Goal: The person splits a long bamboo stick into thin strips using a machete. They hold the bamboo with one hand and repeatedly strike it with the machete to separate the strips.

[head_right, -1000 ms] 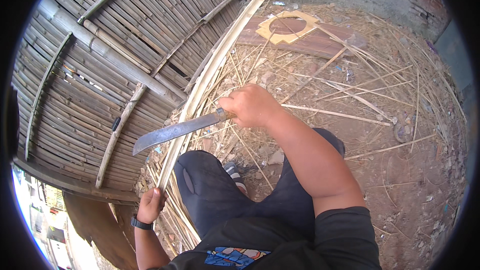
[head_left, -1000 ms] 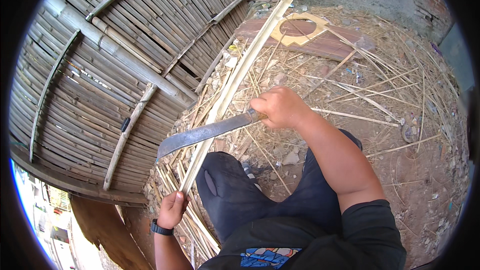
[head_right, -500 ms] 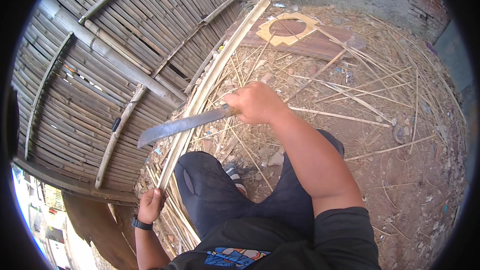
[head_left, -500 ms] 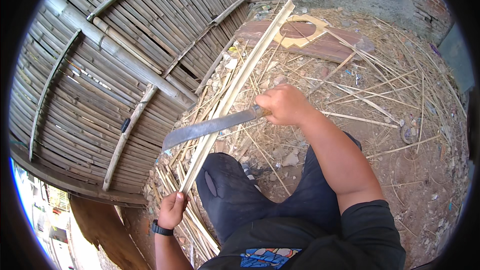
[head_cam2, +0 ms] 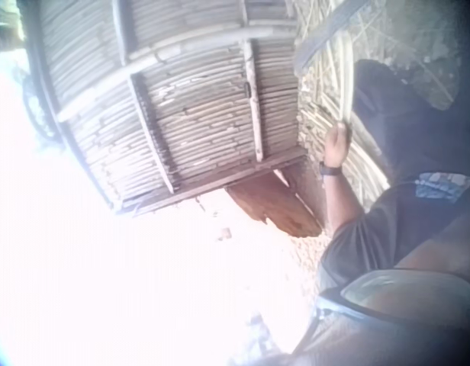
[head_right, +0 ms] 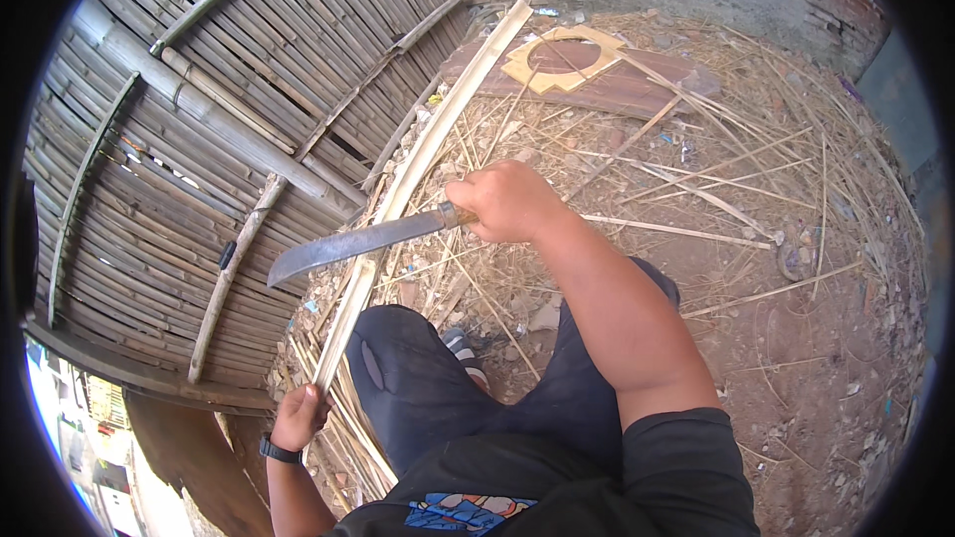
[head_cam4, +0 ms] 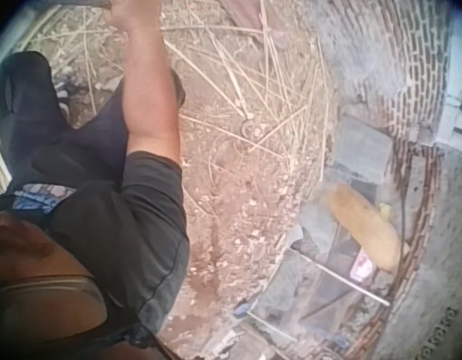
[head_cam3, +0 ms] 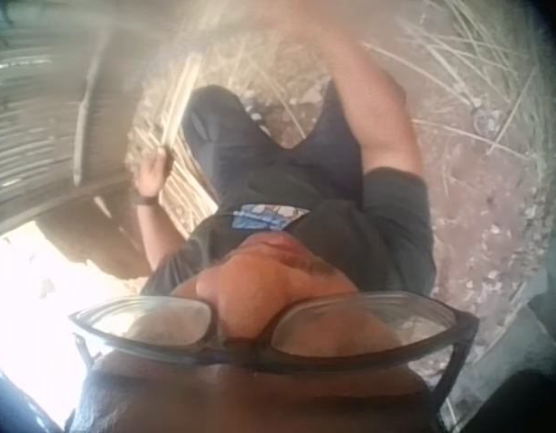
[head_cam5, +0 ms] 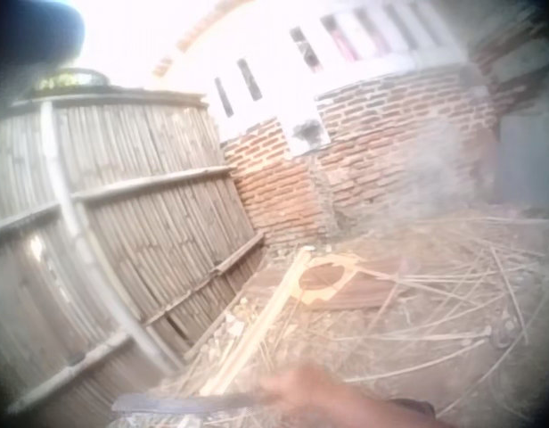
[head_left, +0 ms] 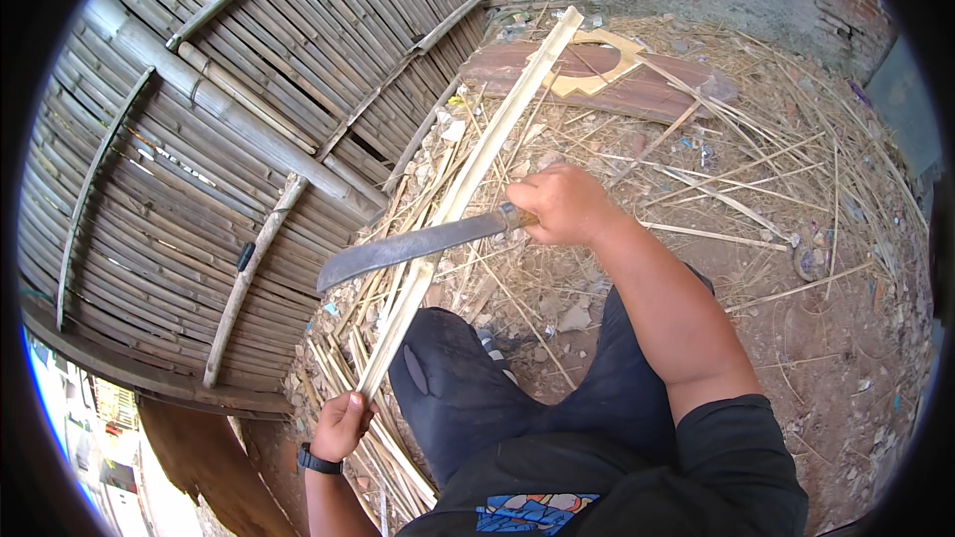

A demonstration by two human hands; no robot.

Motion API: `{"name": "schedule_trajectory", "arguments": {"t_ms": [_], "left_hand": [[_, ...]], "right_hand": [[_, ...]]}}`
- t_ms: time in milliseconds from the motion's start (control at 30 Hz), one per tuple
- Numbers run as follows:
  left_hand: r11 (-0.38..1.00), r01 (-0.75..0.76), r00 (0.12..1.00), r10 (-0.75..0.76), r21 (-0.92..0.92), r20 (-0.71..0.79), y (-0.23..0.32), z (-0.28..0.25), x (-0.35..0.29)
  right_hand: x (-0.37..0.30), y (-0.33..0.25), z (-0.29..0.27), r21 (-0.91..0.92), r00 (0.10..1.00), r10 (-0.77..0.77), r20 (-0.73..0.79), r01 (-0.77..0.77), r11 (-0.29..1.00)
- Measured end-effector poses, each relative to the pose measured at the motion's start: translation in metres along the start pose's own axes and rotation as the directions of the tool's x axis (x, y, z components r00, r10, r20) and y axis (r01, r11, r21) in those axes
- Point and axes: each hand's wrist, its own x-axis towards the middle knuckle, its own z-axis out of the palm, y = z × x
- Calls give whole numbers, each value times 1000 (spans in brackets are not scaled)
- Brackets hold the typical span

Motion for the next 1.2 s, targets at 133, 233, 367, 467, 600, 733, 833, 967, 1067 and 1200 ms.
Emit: {"name": "schedule_trajectory", "arguments": {"t_ms": [133, 233, 367, 467, 600, 733, 833, 967, 1067, 1200], "left_hand": [[1000, 22, 999, -22, 2, -50, -2, -8, -6], [1000, 24, 997, -23, 7, -71, -9, -9, -9], [999, 30, 998, -31, -11, -58, -7, -3, -4], [997, -42, 995, 47, 61, -86, -14, -6, -4], [966, -117, 954, 173, 229, -243, -16, -9, -8], [798, -168, 878, 388, 579, -280, -22, -17, -15], [660, -145, 788, 527, 737, -318, -34, -30, -22], [604, -110, 724, 593, 789, -353, -45, -41, -38], [576, -76, 711, 603, 814, -361, -51, -49, -44], [528, -33, 709, 611, 848, -353, -53, -56, -52]], "right_hand": [[-8, 29, -6, 127, 928, 362, -93, -349, 928], [-9, 25, -9, 128, 927, 364, -91, -352, 927], [-5, -1, 1, 34, 992, 103, 67, -106, 994], [-1, 3, -1, 10, 997, 56, 43, -57, 998], [-6, 29, -13, 71, 912, 409, -34, -406, 911], [-19, 42, -22, 29, 890, 441, -112, -441, 897], [-19, 48, -34, -9, 884, 456, -105, -459, 888], [-22, 53, -34, 72, 812, 572, -117, -567, 820], [-21, 49, -33, -18, 871, 472, -135, -478, 878], [-17, 45, -34, -6, 867, 497, -38, -498, 867]]}}
